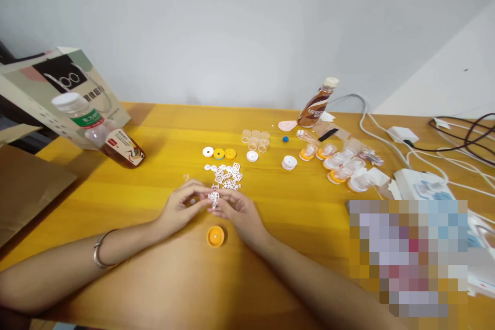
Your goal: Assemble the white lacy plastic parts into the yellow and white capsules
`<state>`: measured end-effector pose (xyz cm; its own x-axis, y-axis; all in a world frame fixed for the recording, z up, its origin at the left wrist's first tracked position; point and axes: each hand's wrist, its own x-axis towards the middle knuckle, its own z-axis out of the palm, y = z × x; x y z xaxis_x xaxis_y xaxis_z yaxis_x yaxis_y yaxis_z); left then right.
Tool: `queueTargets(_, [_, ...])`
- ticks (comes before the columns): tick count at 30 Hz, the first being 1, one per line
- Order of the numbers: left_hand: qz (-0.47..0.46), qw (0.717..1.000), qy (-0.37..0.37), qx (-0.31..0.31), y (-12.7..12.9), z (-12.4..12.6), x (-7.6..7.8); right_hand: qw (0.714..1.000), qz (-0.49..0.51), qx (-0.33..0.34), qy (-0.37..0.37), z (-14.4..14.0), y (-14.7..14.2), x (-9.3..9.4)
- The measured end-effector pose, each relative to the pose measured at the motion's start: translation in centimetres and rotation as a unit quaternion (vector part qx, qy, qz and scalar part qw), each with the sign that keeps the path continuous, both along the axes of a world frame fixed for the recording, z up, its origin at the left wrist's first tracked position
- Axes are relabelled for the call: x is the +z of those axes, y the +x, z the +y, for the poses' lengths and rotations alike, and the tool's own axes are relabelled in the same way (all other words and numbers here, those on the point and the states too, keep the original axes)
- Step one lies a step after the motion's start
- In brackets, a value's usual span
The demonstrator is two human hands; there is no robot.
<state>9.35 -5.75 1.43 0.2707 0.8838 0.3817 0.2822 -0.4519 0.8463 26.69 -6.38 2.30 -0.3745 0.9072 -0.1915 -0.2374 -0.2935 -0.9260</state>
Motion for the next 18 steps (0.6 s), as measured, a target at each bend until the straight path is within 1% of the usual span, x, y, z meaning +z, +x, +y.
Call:
queueTargets(7, [-0.001, 0.999, 0.029, -0.014, -0.12, -0.28, 0.03, 1.000, 0.002, 0.001, 0.000, 0.02, 0.02, -0.27])
queueTargets(18, [0.005, 1.000, 0.018, -0.002, 0.06, -0.20, 0.28, 1.000, 0.002, 0.019, 0.020, -0.07, 0.10, -0.41])
